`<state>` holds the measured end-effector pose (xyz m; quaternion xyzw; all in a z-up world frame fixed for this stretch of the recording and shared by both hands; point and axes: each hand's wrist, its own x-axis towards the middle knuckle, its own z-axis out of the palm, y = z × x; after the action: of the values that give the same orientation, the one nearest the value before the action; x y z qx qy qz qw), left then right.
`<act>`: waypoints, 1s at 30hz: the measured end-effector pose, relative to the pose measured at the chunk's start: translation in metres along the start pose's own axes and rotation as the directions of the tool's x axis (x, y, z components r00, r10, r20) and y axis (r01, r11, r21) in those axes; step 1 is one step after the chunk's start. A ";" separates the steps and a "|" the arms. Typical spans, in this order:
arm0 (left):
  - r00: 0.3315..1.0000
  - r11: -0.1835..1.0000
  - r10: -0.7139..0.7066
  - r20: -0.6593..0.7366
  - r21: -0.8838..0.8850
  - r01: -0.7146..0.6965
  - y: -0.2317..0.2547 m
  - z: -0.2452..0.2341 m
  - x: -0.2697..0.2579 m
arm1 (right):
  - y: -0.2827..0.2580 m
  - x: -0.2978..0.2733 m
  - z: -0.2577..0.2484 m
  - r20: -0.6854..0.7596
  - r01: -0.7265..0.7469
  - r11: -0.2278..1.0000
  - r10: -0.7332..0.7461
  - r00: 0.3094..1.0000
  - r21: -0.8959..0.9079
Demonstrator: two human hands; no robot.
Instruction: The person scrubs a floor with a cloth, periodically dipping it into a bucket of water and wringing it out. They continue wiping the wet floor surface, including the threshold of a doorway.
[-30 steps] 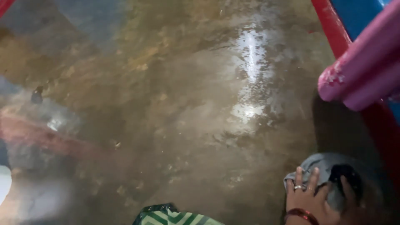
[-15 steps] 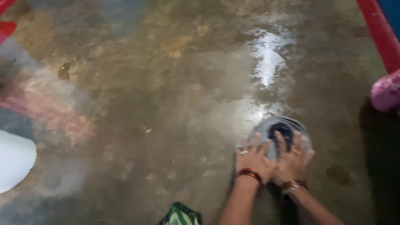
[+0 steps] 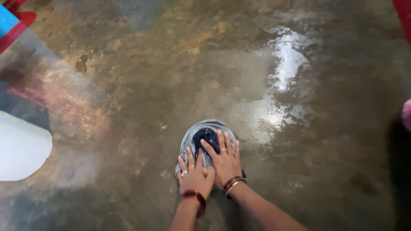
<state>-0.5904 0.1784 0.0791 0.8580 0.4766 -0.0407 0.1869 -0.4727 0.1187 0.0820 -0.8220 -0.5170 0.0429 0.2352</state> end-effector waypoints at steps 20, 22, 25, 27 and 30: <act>0.607 0.683 0.720 -0.336 0.191 -0.705 0.210 0.222 -0.040 | 0.323 -0.208 -0.005 -0.436 -0.338 0.761 0.081 0.896 -0.553; 0.655 0.646 0.714 -0.248 -0.126 -0.753 0.216 0.159 -0.021 | 0.334 -0.184 -0.001 -0.462 -0.358 0.792 0.110 0.880 -0.494; 0.699 0.604 0.706 -0.118 -0.414 -0.681 0.222 0.101 0.028 | 0.329 -0.114 -0.009 -0.472 -0.397 0.795 0.161 0.867 -0.458; 0.720 0.639 0.687 -0.101 -0.388 -0.664 0.222 0.084 0.076 | 0.313 -0.048 -0.014 -0.467 -0.422 0.768 0.183 0.865 -0.482; 0.794 0.760 0.598 -0.108 -0.240 -0.605 0.203 0.073 0.138 | 0.277 0.037 -0.013 -0.389 -0.350 0.868 0.204 0.898 -0.352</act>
<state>-0.3388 0.1663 0.0339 0.9334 0.1797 0.0954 0.2957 -0.2223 0.0479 -0.0193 -0.9141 -0.3405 -0.1759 0.1326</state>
